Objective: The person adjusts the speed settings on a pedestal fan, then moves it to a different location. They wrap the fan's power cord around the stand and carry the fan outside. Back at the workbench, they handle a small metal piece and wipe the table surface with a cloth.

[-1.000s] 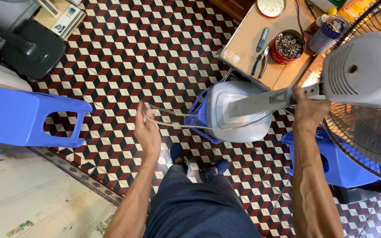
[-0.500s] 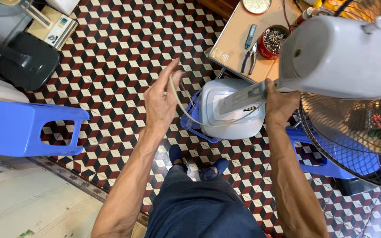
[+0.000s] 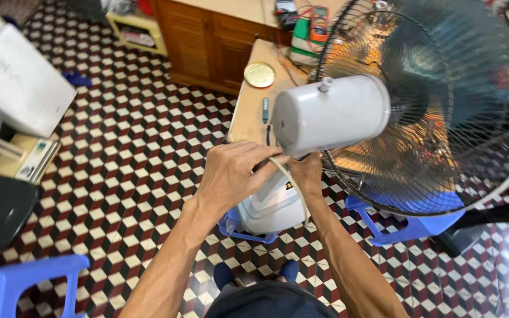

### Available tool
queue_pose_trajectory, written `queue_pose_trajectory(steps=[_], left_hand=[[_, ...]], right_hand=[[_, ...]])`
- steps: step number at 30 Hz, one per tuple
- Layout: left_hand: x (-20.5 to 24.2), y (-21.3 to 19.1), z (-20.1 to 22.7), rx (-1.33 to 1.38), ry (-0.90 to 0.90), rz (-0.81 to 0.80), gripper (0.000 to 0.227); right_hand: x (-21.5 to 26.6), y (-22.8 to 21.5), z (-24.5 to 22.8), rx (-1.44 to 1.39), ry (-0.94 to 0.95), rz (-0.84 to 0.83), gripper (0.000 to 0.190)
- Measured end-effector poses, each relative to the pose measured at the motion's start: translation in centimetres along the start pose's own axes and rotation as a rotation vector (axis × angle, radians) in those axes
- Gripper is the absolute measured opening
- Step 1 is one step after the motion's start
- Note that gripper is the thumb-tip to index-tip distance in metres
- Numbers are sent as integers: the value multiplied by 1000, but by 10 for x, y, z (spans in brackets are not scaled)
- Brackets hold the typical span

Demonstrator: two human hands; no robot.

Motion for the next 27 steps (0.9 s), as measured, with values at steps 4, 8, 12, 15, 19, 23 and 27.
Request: queue_pose_trajectory(steps=[4, 8, 12, 15, 19, 23, 27], left_hand=[[-26, 13, 12, 19, 127, -116, 17], [-42, 32, 15, 103, 57, -218, 18], [-54, 54, 11, 313, -153, -282, 25], [-54, 66, 9, 396, -277, -252, 32], [-49, 81, 10, 330, -371, -233, 43], [-59, 109, 25, 148, -261, -211, 47], [-72, 148, 33, 157, -250, -184, 58]], right_hand=[[12, -12, -4, 36, 46, -78, 52], [57, -22, 30, -243, 271, -247, 49], [117, -54, 46, -909, 344, -432, 72], [163, -100, 26, -1038, 148, -497, 79], [198, -152, -28, -730, -103, -477, 89], [198, -146, -97, -529, -234, -573, 82], [173, -159, -160, -645, -262, -315, 75]])
Point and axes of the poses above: each hand's wrist, its own x-axis away from the middle knuckle, its own y-axis out of the palm, z = x × y, the point moved 7 cm from there along -x, towards the middle knuckle, and after that the axes turned 13 degrees about -z, right-handed, at the moved point
